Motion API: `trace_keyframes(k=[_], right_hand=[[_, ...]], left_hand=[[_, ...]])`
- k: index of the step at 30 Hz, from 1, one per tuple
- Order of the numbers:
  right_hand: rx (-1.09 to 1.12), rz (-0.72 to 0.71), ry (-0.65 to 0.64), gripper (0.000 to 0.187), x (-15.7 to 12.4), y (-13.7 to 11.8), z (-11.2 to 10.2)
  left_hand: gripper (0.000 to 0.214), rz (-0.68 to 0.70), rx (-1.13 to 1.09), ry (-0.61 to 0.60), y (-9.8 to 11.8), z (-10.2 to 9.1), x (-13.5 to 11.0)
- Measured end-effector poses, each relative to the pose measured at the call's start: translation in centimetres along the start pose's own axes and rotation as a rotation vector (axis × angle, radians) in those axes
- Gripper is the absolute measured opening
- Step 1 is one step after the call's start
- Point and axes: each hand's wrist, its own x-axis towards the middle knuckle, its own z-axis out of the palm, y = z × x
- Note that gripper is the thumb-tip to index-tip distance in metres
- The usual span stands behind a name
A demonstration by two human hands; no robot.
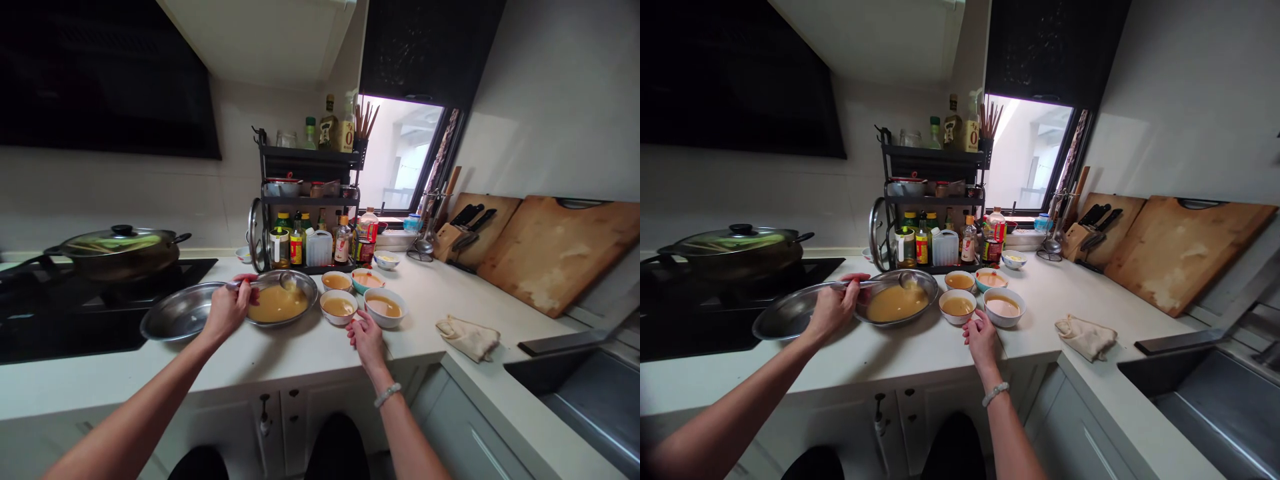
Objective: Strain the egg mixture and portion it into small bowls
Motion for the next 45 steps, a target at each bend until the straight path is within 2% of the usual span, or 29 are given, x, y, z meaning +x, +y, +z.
trace_keyframes(k=[3,6,9,14,17,25,29,33,36,40,45], right_hand=[[-0.003,-0.004,0.007,0.042,0.0,0.1,0.0],[-0.004,0.0,0.007,0.043,0.0,0.1,0.0],[0.004,0.006,0.007,0.043,0.0,0.0,0.0],[-0.003,0.003,0.007,0.043,0.0,-0.1,0.1],[-0.004,0.002,0.012,0.042,0.0,-0.1,0.1],[-0.009,-0.008,-0.001,0.041,0.0,-0.1,0.1],[-0.007,-0.009,0.011,0.039,0.0,-0.2,0.1],[-0.011,-0.007,0.015,0.038,0.0,-0.3,0.1],[-0.011,-0.011,0.014,0.038,0.0,-0.3,0.1],[-0.017,-0.007,0.013,0.039,-0.1,-0.2,0.1],[-0.015,-0.018,0.012,0.04,0.0,-0.1,0.1]], left_hand=[[0.033,0.149,0.133,-0.027,-0.2,0.1,-0.9],[0.031,0.22,0.122,-0.035,-0.2,0.5,-1.5],[0.033,0.156,0.009,-0.002,0.3,1.4,-1.7],[0.037,-0.042,-0.364,0.03,2.0,3.7,-1.8],[0.036,-0.026,-0.408,-0.046,2.8,5.3,-2.4],[0.026,0.171,-0.161,-0.259,3.5,8.1,-4.5],[0.027,0.027,-0.224,-0.289,2.5,8.9,-4.2],[0.024,-0.213,-0.425,-0.184,1.6,9.3,-3.1],[0.019,-0.348,-0.573,-0.113,1.8,9.0,-2.3],[0.018,-0.428,-0.597,-0.062,2.2,8.3,-1.8],[0.022,-0.43,-0.6,-0.037,2.0,7.7,-1.3]])
